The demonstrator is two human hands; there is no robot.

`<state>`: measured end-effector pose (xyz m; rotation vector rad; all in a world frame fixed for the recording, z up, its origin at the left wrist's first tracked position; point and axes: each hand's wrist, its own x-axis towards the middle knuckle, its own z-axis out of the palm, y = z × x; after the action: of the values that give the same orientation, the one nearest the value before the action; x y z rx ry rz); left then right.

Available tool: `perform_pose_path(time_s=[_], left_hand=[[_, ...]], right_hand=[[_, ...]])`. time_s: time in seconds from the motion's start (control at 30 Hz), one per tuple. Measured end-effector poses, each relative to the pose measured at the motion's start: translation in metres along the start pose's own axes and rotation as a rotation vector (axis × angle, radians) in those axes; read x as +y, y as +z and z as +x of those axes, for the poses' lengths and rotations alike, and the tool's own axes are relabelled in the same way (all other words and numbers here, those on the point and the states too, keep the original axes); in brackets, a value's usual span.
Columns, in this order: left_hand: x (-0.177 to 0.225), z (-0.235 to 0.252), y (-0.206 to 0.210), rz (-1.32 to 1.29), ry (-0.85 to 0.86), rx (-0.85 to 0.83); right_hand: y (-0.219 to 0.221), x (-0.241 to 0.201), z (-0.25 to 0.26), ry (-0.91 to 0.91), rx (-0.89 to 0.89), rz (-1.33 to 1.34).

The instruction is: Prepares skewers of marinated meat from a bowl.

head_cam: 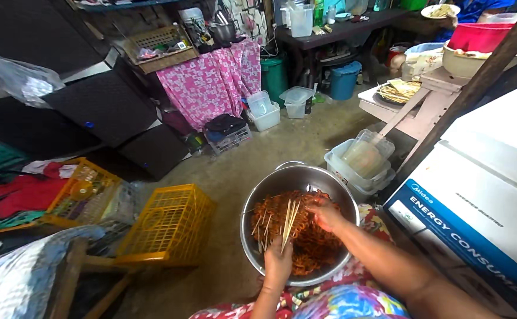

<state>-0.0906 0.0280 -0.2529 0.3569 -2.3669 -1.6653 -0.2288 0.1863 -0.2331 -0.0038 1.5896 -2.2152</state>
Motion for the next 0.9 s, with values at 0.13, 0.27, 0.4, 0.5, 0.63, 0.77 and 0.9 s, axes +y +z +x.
perform_pose_path(time_s=[0.13,0.27,0.4,0.5,0.63,0.77,0.9], left_hand=[[0.000,0.000,0.000,0.029,0.004,0.015],[0.001,0.000,0.000,0.019,-0.002,0.009],[-0.002,-0.002,0.001,0.002,0.003,0.012],[-0.002,-0.001,0.001,0.032,-0.004,0.009],[0.004,-0.002,-0.001,0.078,-0.036,-0.004],[0.005,-0.003,-0.001,0.062,-0.059,0.004],[0.005,-0.001,-0.001,0.011,-0.061,0.016]], right_hand=[[-0.001,0.002,0.000,-0.030,-0.018,-0.055],[0.000,0.001,-0.001,0.008,-0.004,-0.086],[0.002,0.002,-0.005,0.076,0.010,-0.078],[0.001,0.003,-0.005,-0.011,-0.019,-0.222],[0.006,-0.007,-0.011,0.030,-0.045,-0.327],[0.007,-0.003,-0.009,0.161,-0.025,-0.097],[0.008,-0.001,-0.009,0.213,-0.098,-0.024]])
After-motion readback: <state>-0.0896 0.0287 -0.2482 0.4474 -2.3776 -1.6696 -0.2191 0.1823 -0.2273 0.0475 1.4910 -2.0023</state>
